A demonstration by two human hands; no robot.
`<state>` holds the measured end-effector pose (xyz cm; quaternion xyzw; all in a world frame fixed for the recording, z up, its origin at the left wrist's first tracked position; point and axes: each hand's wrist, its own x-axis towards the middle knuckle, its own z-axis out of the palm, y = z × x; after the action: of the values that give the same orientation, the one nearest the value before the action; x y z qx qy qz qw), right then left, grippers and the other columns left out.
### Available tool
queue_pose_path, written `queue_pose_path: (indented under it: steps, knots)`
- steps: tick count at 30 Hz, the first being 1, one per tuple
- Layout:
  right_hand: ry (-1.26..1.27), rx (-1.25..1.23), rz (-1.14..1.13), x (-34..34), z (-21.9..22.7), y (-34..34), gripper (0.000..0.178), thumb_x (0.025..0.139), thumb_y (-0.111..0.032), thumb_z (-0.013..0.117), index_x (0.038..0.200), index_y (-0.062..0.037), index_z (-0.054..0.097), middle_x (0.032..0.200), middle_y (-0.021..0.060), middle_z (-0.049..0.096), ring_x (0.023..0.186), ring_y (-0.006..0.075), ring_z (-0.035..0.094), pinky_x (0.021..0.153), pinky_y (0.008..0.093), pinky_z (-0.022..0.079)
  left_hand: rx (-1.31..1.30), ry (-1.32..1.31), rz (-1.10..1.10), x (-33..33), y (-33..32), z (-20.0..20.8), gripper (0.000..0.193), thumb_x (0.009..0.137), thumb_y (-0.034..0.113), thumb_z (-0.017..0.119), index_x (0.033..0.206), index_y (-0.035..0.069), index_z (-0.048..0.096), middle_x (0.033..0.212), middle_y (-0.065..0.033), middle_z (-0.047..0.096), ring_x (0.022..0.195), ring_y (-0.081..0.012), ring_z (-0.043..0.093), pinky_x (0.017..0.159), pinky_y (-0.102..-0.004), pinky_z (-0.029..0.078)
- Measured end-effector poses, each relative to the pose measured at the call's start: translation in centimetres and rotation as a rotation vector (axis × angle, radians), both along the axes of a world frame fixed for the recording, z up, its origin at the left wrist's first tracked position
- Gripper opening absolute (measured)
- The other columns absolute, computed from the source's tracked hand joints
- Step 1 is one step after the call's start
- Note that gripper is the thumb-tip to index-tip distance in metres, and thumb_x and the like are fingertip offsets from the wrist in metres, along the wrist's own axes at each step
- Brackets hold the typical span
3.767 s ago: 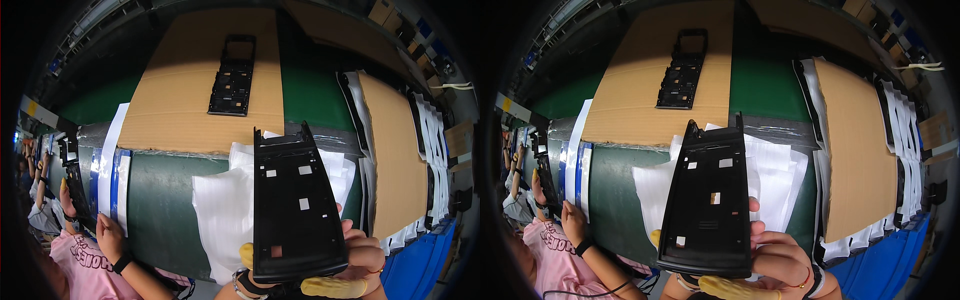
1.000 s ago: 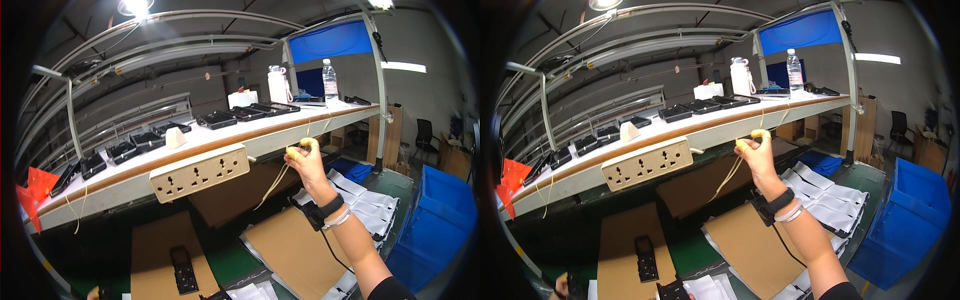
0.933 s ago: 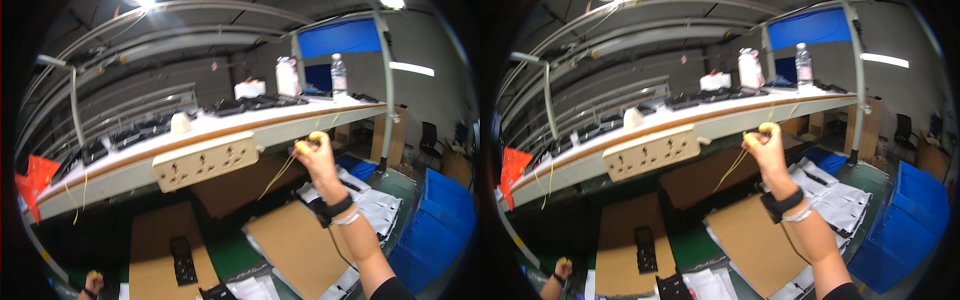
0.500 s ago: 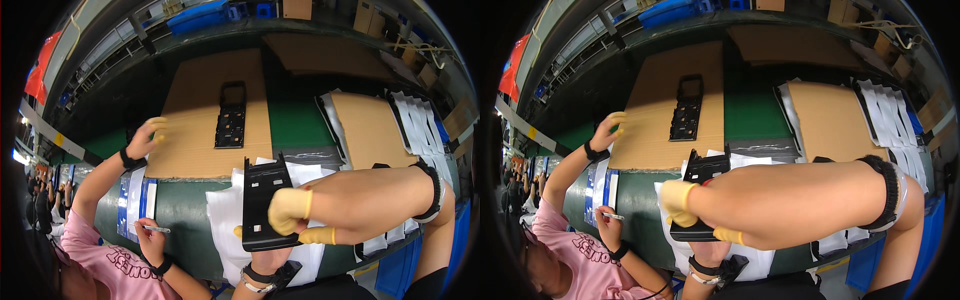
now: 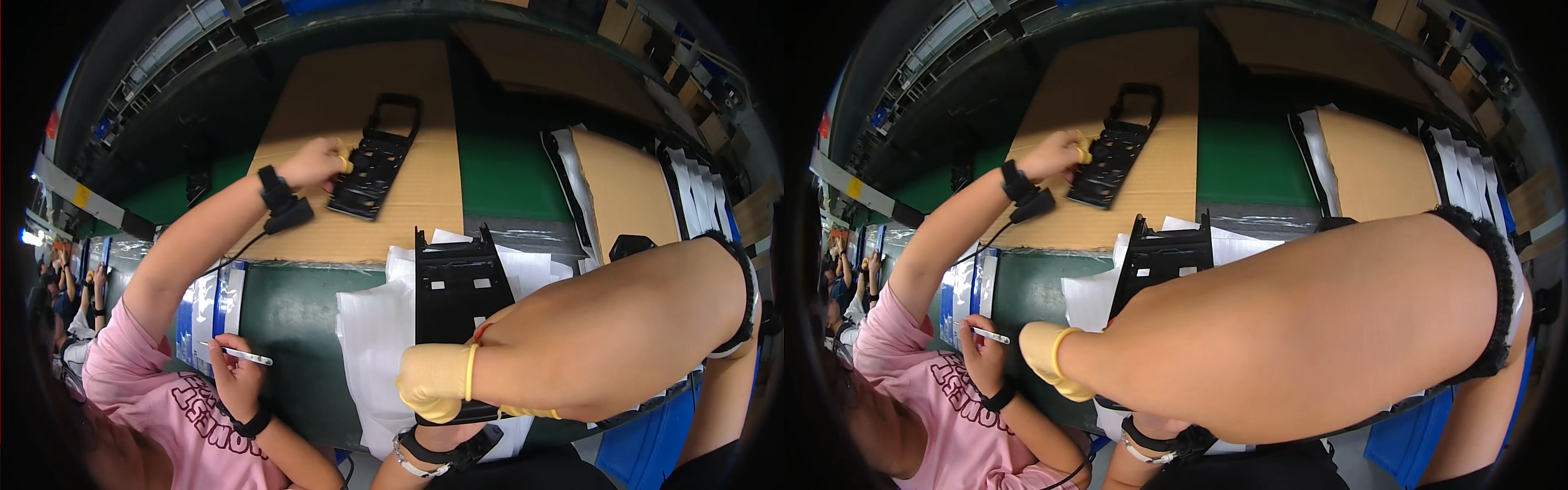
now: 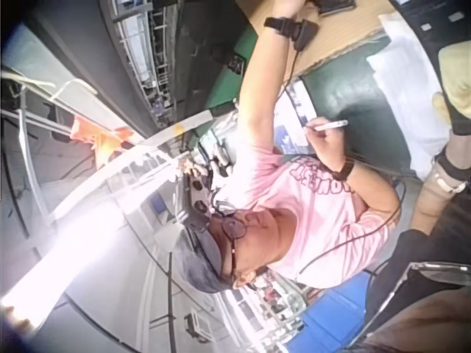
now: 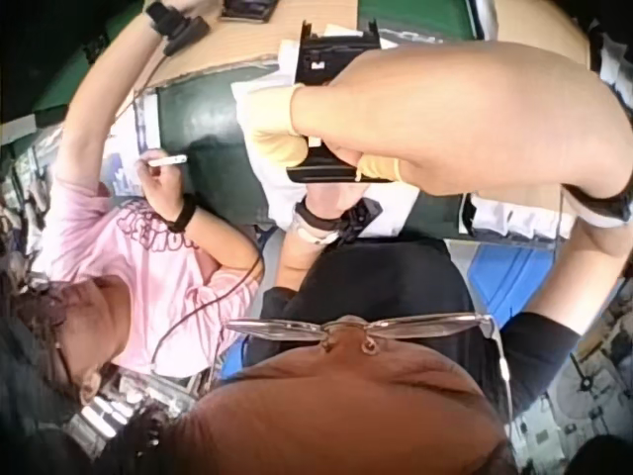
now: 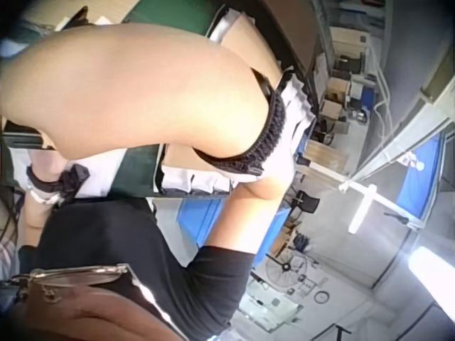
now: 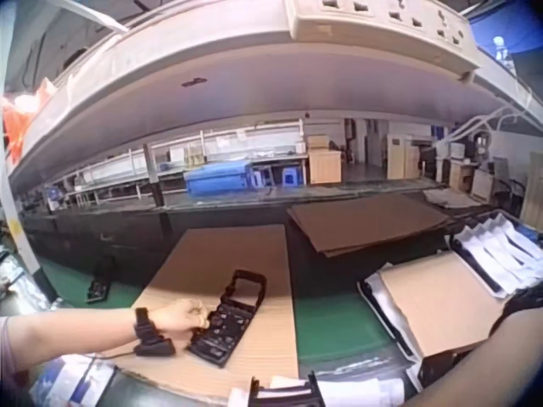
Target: The recorder is assembling components into a black plastic housing, placing foam pads and handling parts on an electronics factory assembly line.
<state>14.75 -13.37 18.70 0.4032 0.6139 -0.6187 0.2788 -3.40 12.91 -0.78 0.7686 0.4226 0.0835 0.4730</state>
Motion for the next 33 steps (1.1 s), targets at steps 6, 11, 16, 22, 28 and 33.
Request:
queue_pose_path:
  steps: [6, 11, 16, 22, 28, 33]
  knots:
    - [0.33, 0.325, 0.144, 2.3, -1.9, 1.0, 0.035, 0.081, -0.007, 0.051, 0.112, -0.0034, 0.036, 0.082, 0.0091, 0.056, 0.066, 0.0264, 0.056, 0.053, 0.0342, 0.042, -0.01, -0.445, -0.226, -6.6, 0.2, 5.3, 0.022, 0.078, -0.002, 0.052, 0.099, 0.0, 0.047, 0.115, -0.018, 0.05, 0.103, -0.023, 0.054, 0.087, -0.0312, 0.046]
    - [0.34, 0.348, 0.157, -2.4, 0.1, 1.6, 0.035, 0.081, -0.008, 0.051, 0.112, -0.0033, 0.036, 0.082, 0.0088, 0.056, 0.067, 0.0261, 0.056, 0.054, 0.0341, 0.042, 0.092, -0.379, -0.069, -12.5, -1.9, 6.8, 0.059, 0.079, 0.022, 0.062, 0.125, 0.002, 0.033, 0.122, -0.0201, 0.042, 0.107, -0.0265, 0.05, 0.086, -0.0339, 0.046]
    - [0.327, 0.345, 0.139, 1.8, -2.8, 0.9, 0.034, 0.081, -0.008, 0.052, 0.111, -0.0033, 0.036, 0.082, 0.0084, 0.056, 0.068, 0.0257, 0.056, 0.055, 0.034, 0.043, 0.021, -0.434, -0.059, -9.5, -4.9, 5.0, 0.059, 0.079, 0.023, 0.061, 0.126, 0.002, 0.032, 0.123, -0.0197, 0.042, 0.107, -0.026, 0.05, 0.087, -0.0337, 0.046]
    - [0.356, 0.333, 0.126, 1.8, -3.3, 0.5, 0.034, 0.08, -0.008, 0.052, 0.11, -0.0032, 0.037, 0.082, 0.008, 0.056, 0.069, 0.0254, 0.056, 0.056, 0.0339, 0.043, -0.07, -0.457, -0.024, -4.6, -3.4, 5.7, 0.059, 0.079, 0.025, 0.061, 0.126, 0.003, 0.032, 0.123, -0.0191, 0.042, 0.107, -0.0256, 0.05, 0.087, -0.0335, 0.045]
    - [0.381, 0.332, 0.133, 0.6, -4.1, 1.2, 0.033, 0.08, -0.009, 0.052, 0.109, -0.0032, 0.037, 0.083, 0.0076, 0.057, 0.069, 0.025, 0.057, 0.057, 0.0338, 0.043, -0.142, -0.485, 0.027, -2.1, -4.6, 5.3, 0.06, 0.079, 0.026, 0.06, 0.126, 0.003, 0.032, 0.123, -0.0186, 0.042, 0.108, -0.0251, 0.049, 0.088, -0.0332, 0.044]
    - [0.322, 0.353, 0.054, 3.5, -4.0, 0.6, 0.033, 0.08, -0.009, 0.052, 0.109, -0.0031, 0.038, 0.083, 0.0073, 0.057, 0.07, 0.0247, 0.057, 0.058, 0.0337, 0.043, -0.219, -0.562, -0.034, 0.0, -13.0, 2.9, 0.06, 0.079, 0.027, 0.06, 0.127, 0.003, 0.032, 0.123, -0.0182, 0.042, 0.108, -0.0246, 0.049, 0.089, -0.033, 0.044]
